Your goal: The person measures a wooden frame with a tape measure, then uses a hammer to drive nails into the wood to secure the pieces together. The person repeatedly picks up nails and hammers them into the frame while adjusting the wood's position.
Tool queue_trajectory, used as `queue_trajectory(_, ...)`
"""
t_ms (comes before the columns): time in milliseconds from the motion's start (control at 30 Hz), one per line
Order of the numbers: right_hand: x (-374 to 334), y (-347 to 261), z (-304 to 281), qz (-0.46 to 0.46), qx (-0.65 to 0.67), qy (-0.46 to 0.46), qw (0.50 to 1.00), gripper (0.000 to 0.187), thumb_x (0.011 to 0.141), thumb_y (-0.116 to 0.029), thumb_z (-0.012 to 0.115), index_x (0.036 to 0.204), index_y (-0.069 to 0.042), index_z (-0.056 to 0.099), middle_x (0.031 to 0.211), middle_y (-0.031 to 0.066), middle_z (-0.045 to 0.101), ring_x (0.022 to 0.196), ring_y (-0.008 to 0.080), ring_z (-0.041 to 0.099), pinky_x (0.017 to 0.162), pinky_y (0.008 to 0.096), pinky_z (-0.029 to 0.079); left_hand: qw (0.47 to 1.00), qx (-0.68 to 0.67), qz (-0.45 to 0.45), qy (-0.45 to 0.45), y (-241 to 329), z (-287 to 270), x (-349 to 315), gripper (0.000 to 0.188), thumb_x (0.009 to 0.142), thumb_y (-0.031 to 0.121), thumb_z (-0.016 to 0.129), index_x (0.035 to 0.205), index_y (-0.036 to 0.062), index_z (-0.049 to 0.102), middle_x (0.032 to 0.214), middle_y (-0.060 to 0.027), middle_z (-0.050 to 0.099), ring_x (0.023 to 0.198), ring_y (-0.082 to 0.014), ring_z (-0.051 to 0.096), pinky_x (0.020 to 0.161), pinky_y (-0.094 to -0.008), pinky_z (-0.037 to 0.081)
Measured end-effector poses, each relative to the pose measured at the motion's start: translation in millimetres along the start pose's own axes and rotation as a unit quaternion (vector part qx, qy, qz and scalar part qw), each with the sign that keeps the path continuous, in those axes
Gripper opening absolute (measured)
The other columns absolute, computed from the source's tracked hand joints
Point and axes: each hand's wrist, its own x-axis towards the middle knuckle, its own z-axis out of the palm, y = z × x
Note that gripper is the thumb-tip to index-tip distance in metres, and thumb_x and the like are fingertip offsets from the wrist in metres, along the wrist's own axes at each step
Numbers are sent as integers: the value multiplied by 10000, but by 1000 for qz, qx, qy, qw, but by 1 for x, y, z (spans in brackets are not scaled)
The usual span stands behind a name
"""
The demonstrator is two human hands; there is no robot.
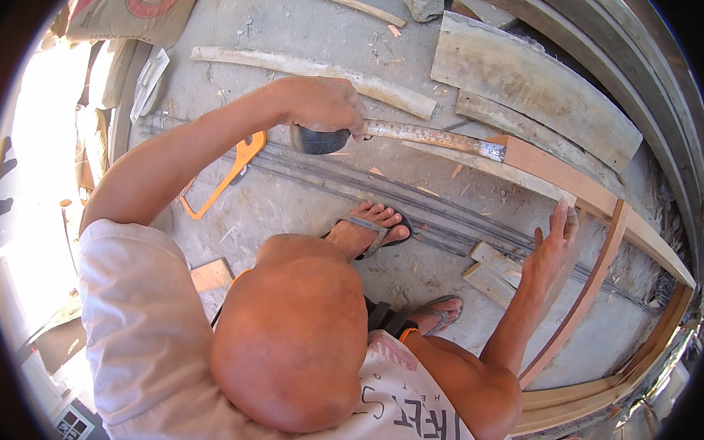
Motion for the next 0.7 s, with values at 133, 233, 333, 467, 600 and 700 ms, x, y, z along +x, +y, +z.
queue_trajectory(133, 2, 3, -3, -1, 15, -15, 1000, 772, 913, -574, 760, 1454, -77, 522, 1493, 136, 519, 1456, 290, 410, 1157, 581, 313, 993, 84, 83, -10, -8, -5, 16, 339, 889, 352, 648, 1044, 103, 820, 942, -121, 726, 927, -261, 644, 872, -357, 478)
queue_trajectory(233, 3, 5, -4, 4, 27, -27, 999, 727, 937, -571, 737, 1438, -85, 536, 1490, 134, 528, 1442, 296, 428, 1147, 567, 325, 999, 17, 10, -48, -3, -11, 23, 330, 876, 347, 656, 1007, 87, 811, 946, -129, 705, 930, -273, 626, 878, -368, 470)
queue_trajectory(333, 4, 8, -3, -1, 32, -33, 999, 698, 949, -577, 721, 1418, -89, 553, 1468, 138, 552, 1421, 303, 456, 1132, 558, 337, 998, 3, -13, -56, -2, -13, 24, 308, 864, 340, 672, 977, 88, 808, 937, -123, 708, 903, -265, 611, 870, -369, 468)
queue_trajectory(467, 5, 11, -4, -7, 36, -41, 998, 687, 953, -586, 714, 1402, -88, 565, 1437, 149, 585, 1391, 306, 494, 1125, 538, 342, 997, -28, -41, -67, 0, -21, 27, 282, 852, 326, 693, 958, 93, 811, 934, -98, 706, 898, -240, 602, 830, -367, 471)
queue_trajectory(600, 4, 9, -5, -1, 38, -49, 998, 667, 961, -571, 711, 1398, -88, 569, 1419, 153, 598, 1380, 297, 509, 1124, 525, 338, 996, -41, -42, -61, 1, -20, 25, 265, 851, 315, 696, 953, 99, 811, 994, -83, 691, 927, -223, 603, 799, -366, 478)
queue_trajectory(700, 2, 6, -3, 2, 47, -53, 997, 663, 965, -559, 711, 1404, -85, 560, 1407, 153, 605, 1368, 288, 525, 1117, 507, 345, 992, -64, -59, -94, -4, -17, 30, 257, 846, 308, 696, 963, 109, 810, 1046, -83, 677, 951, -224, 600, 806, -371, 482)
